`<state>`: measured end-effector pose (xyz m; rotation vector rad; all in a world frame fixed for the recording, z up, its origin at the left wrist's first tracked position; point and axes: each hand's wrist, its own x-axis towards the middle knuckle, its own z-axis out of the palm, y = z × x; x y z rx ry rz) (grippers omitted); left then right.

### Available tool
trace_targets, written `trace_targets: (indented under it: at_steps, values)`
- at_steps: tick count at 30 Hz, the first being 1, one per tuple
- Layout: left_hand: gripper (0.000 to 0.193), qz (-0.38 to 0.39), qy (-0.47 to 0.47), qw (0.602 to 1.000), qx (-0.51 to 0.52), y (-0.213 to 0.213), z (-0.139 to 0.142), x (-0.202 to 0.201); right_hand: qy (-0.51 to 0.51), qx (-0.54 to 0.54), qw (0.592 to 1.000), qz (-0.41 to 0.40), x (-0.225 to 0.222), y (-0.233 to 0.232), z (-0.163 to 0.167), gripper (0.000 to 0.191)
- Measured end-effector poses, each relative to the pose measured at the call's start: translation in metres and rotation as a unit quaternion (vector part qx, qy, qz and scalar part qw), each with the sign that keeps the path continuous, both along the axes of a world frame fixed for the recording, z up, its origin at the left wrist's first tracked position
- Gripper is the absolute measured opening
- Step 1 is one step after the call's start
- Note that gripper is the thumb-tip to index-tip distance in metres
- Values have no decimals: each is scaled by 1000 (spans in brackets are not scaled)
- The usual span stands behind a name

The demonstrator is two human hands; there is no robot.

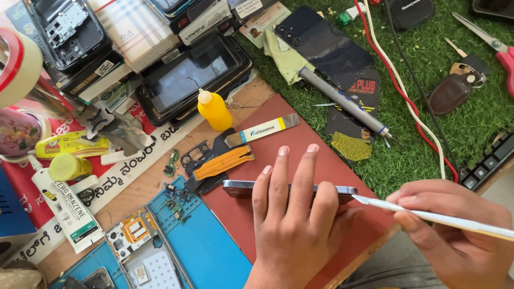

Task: The person works on a disassembled smartphone at a cluttered repair bench. They apply liquid from a yellow squeeze bottle onto the phone frame, wipe the frame with a small sponge and paper, and use a metal pry tool to work along the frame edges, handling the phone and its separated back cover.

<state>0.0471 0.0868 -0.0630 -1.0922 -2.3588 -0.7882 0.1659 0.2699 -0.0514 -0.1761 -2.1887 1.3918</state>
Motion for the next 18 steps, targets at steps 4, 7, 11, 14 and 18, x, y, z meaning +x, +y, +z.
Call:
trace_targets:
  at_steps: [4,7,11,14,18]
  values:
    - [37,0,4,1000,-1,0,1,0,-5,81,996,-33,-2,-3,3,16]
    - [37,-2,3,1000,2,0,2,-1,-14,55,998,-34,-2,-7,5,16]
    - [37,-4,0,1000,3,-1,1,0,26,15,1000,-7,-5,-9,3,15]
    - [37,-3,-1,1000,2,-1,1,1,36,5,999,-2,-4,-10,2,15]
    - [37,-8,-3,1000,6,-2,1,1,15,21,999,-25,-4,-11,4,16]
